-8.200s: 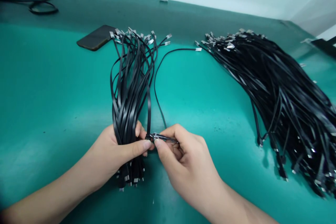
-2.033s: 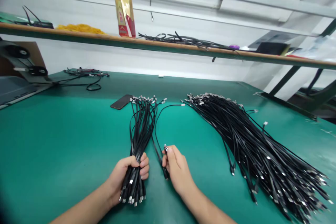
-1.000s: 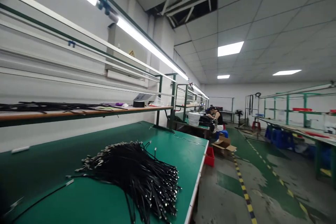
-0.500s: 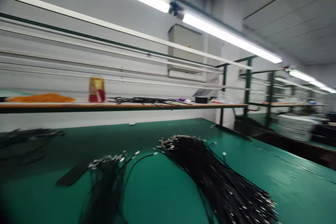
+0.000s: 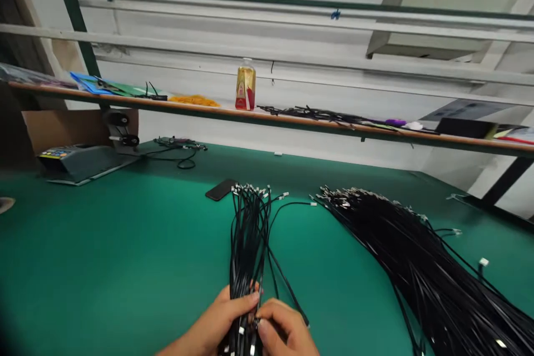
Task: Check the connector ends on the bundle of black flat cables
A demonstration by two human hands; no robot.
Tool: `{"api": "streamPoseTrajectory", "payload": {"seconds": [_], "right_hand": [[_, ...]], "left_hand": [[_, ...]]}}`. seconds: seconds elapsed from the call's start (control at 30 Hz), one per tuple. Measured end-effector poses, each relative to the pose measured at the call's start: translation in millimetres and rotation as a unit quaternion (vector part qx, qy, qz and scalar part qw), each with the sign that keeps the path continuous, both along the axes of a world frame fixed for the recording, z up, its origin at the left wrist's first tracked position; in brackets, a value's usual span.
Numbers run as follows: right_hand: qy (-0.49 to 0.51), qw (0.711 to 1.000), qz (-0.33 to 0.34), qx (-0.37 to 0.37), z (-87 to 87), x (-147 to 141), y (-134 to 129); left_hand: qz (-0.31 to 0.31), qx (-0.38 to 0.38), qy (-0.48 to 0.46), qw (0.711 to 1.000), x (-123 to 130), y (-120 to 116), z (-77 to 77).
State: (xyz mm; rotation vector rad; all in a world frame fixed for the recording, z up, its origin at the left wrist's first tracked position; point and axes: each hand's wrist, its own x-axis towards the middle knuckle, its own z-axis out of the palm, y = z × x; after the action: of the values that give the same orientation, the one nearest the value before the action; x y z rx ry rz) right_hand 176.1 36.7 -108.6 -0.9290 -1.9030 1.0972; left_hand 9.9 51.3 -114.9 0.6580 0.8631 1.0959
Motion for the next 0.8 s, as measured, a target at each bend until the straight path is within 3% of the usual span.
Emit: {"api": "streamPoseTrajectory", "payload": {"seconds": [0.23,0.43,0.53,0.7,0.8], "right_hand": [[0.047,0.995,-0.090,0.006,14.5,1,2],[0.039,0.995,-0.092,0.012,16.7,3,2],[0.038,0.994,-0.104,0.000,15.2,6,2],[0.049,0.980,-0.182,-0.063,13.0,11,4],[0.035,0.978,-0.178,-0.103,13.9,12,6]], "left_hand": [[-0.083,0.015,0.003,0.996,-6,-9,10.1],[-0.144,0.014,-0.008,0.989,-9,-4,14.6],[-0.146,0.013,-0.015,0.989,-9,-3,15.7],[-0.135,0.013,-0.024,0.990,-9,-4,18.1],[-0.128,0.012,-0.024,0.991,-8,-4,18.9]]}}
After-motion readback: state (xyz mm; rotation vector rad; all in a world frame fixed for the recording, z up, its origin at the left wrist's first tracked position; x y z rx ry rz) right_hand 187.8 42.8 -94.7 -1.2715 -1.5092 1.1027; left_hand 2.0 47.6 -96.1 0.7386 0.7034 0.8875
